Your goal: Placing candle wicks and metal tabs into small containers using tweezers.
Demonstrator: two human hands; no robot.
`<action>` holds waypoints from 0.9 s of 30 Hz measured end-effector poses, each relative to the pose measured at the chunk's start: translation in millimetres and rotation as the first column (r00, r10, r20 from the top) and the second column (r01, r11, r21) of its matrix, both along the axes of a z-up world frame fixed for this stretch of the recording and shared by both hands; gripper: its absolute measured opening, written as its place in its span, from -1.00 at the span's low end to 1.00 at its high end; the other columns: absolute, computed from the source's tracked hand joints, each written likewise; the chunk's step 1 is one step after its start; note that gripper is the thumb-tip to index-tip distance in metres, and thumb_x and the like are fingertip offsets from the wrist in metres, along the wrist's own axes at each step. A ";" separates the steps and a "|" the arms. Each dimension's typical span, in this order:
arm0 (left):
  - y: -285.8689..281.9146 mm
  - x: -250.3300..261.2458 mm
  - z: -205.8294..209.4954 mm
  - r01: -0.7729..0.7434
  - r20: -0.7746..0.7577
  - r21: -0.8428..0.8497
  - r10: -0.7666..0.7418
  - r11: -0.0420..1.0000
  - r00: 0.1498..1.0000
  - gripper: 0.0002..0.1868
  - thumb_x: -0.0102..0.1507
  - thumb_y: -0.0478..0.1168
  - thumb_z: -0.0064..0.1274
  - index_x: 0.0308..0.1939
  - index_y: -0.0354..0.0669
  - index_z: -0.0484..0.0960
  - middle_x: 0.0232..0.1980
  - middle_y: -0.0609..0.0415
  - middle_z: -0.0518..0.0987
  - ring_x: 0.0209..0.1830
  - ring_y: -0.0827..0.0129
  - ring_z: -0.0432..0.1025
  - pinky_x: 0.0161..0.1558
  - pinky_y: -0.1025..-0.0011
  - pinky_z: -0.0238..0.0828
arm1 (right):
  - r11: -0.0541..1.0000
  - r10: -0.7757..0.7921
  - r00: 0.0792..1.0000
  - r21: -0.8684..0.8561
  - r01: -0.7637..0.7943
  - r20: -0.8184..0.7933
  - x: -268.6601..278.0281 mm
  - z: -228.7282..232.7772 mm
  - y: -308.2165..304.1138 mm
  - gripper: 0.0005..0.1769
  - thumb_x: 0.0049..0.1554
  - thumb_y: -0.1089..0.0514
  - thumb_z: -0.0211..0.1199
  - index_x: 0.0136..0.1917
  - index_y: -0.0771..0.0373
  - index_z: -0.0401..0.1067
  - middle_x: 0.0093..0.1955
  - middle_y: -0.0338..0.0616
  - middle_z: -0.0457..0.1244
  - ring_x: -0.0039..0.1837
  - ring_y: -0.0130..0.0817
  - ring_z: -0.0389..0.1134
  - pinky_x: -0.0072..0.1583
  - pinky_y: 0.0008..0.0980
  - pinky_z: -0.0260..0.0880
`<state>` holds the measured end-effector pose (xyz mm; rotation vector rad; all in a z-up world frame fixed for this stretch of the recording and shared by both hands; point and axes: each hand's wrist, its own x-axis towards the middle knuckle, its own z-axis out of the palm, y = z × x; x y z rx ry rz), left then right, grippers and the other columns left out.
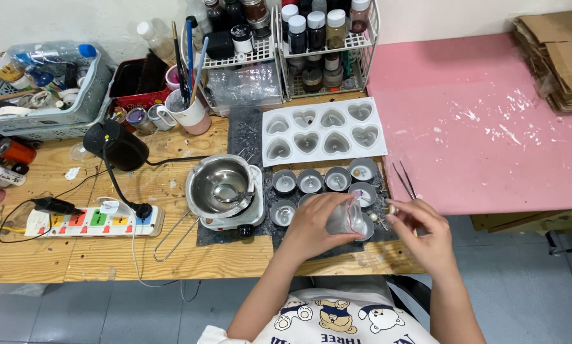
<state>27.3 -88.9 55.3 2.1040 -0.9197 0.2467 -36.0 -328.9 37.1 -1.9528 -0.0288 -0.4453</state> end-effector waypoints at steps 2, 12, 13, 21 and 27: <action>-4.3 -2.8 -0.5 0.010 -0.014 -0.009 -0.010 1.000 1.000 -0.16 0.01 0.15 0.44 0.30 -0.02 0.52 0.21 0.04 0.63 0.19 0.10 0.53 0.22 0.15 0.41 | 0.993 0.104 0.994 -0.053 -0.101 0.043 1.7 15.4 9.3 -0.59 0.03 0.33 0.39 0.18 0.21 0.59 -0.24 -0.26 0.28 -0.28 -0.56 0.20 -0.25 -0.52 0.17; 3.7 -1.1 -6.1 -0.046 -0.180 -0.166 0.015 0.985 0.984 -0.17 0.01 0.04 0.48 0.30 -0.06 0.49 0.14 0.03 0.64 0.15 0.12 0.57 0.15 0.23 0.50 | 0.956 -0.132 0.974 -0.285 0.075 -0.184 13.5 -1.4 -3.3 -0.73 0.08 0.20 0.39 0.09 0.13 0.59 -0.09 -0.18 0.38 -0.19 -0.38 0.42 -0.15 -0.38 0.45; 4.7 -2.0 -5.6 -0.045 -0.183 -0.165 0.014 0.985 0.983 -0.17 0.01 0.04 0.48 0.30 -0.06 0.49 0.14 0.03 0.64 0.15 0.12 0.57 0.15 0.23 0.50 | 0.955 -0.133 0.973 -0.285 0.076 -0.187 13.4 -6.7 -0.4 -0.73 0.08 0.20 0.39 0.09 0.13 0.59 -0.09 -0.18 0.38 -0.19 -0.38 0.42 -0.15 -0.38 0.45; 2.3 0.7 -2.9 -0.052 -0.165 -0.167 0.024 0.985 0.986 -0.18 0.02 0.01 0.48 0.30 -0.08 0.50 0.11 0.01 0.63 0.15 0.10 0.52 0.15 0.23 0.45 | 0.780 -0.102 0.988 -0.626 0.007 -0.116 12.5 -53.1 10.4 -0.73 0.10 0.07 0.33 0.08 0.08 0.58 0.06 -0.19 0.38 -0.02 -0.13 0.45 -0.04 -0.19 0.47; -4.1 1.9 -15.0 -0.048 -0.079 -0.110 0.039 0.993 0.996 -0.18 0.03 0.09 0.47 0.29 -0.05 0.49 0.17 0.01 0.62 0.18 0.09 0.52 0.18 0.18 0.43 | 0.989 -0.147 0.987 -0.032 0.146 -0.066 9.7 -27.1 0.5 -0.72 0.09 0.27 0.40 0.10 0.17 0.61 0.06 -0.13 0.44 -0.14 -0.31 0.41 -0.17 -0.31 0.42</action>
